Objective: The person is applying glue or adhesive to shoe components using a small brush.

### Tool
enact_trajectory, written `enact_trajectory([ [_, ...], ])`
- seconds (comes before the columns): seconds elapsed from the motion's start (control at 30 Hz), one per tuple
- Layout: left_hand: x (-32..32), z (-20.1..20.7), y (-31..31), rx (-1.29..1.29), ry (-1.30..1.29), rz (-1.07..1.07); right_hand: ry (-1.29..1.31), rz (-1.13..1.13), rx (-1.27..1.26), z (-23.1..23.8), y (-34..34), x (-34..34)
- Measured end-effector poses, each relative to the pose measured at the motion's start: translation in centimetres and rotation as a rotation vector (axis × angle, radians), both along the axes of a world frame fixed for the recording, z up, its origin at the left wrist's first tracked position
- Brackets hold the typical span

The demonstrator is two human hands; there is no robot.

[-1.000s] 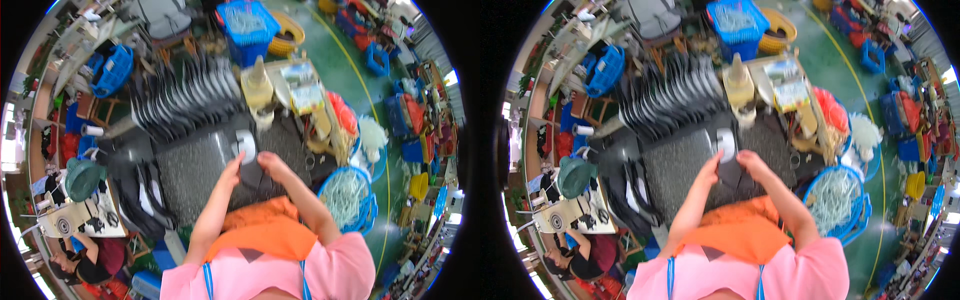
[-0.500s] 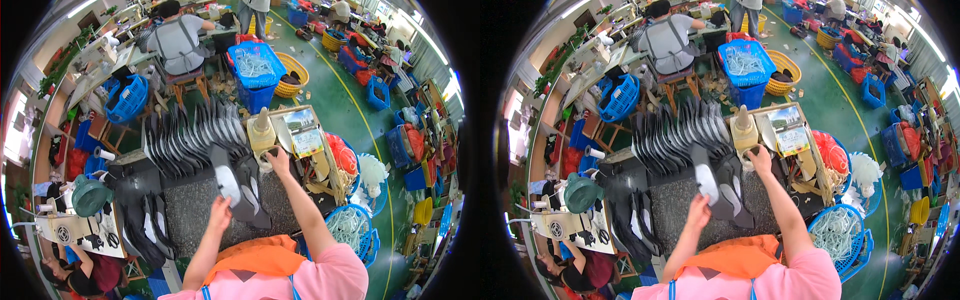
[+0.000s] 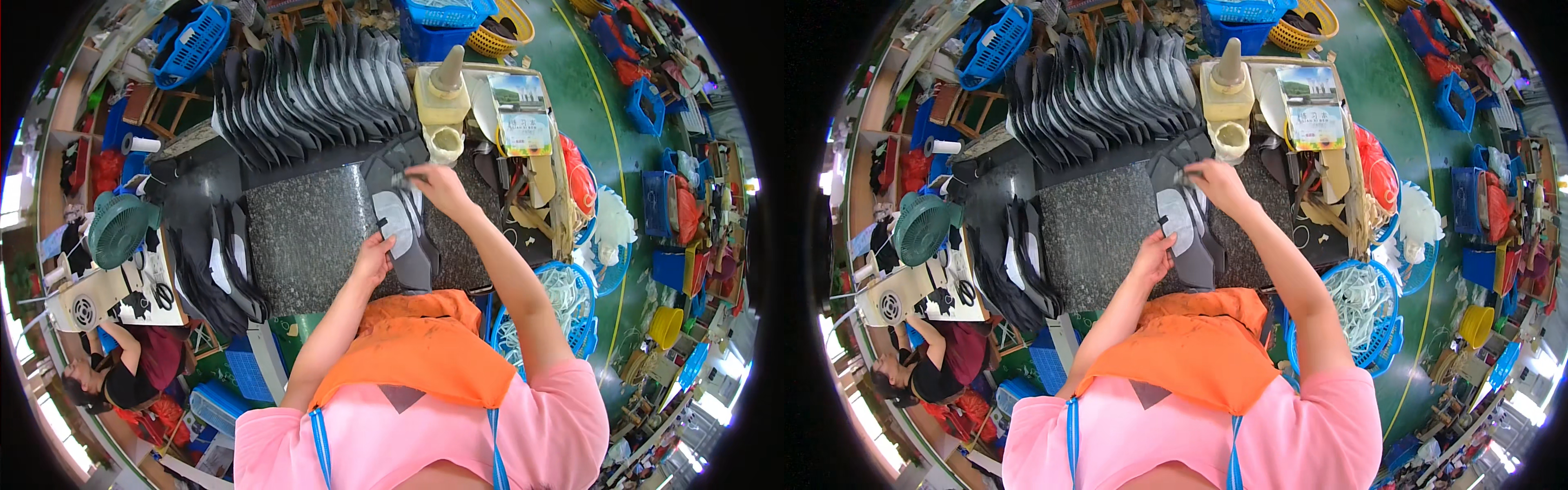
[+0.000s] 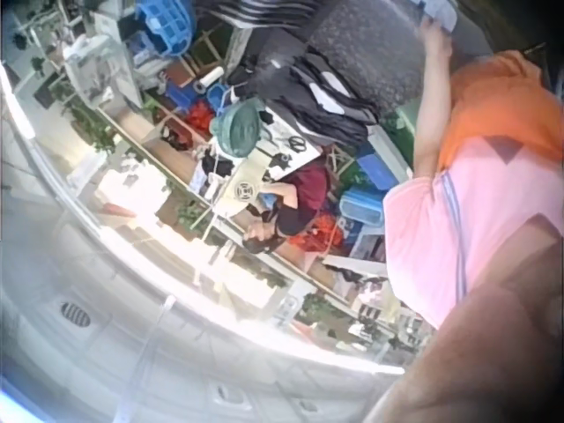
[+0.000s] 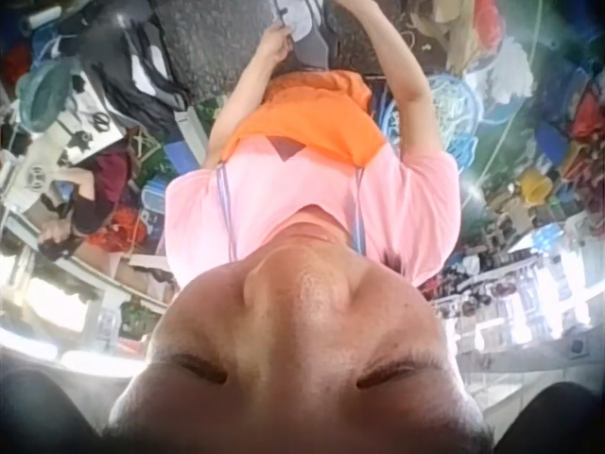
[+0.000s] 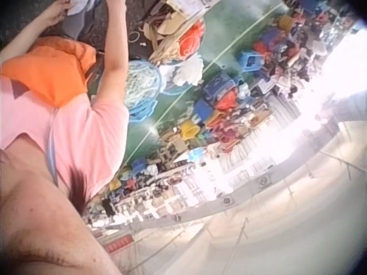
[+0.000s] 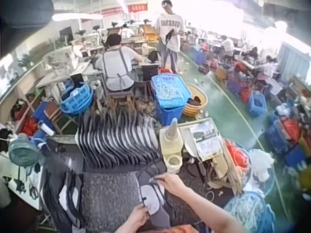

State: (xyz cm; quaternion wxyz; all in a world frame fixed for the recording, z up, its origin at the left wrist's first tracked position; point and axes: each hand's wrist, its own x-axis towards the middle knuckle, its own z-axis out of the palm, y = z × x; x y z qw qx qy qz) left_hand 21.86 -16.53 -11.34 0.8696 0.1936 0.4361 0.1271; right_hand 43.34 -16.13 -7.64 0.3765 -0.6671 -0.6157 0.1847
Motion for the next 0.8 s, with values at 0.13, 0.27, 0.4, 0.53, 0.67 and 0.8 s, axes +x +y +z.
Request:
enact_trajectory([
  [0.13,-0.7,-1.1,-0.9,0.014,0.018,0.007,0.006,0.148,-0.098,0.8,-0.9,-0.8],
  [0.27,-0.7,-2.7,-1.5,-0.038,0.014,0.087,0.298,0.23,-0.391,0.7,-8.3,0.6],
  [0.4,-0.5,-3.3,-0.9,-0.037,-0.077,0.087,0.339,0.159,-0.137,1.1,-10.6,-0.2],
  [0.53,-0.5,-3.2,-0.6,-0.049,-0.06,0.093,0.136,0.38,-0.64,0.9,-11.2,0.1],
  [0.67,-0.9,-3.1,-0.6,-0.069,-0.12,0.083,0.173,0.246,-0.257,1.3,-10.9,-1.2],
  [0.8,-1.3,-3.0,-0.4,-0.055,-0.113,-0.003,0.03,0.263,-0.348,3.1,-5.1,-3.9],
])
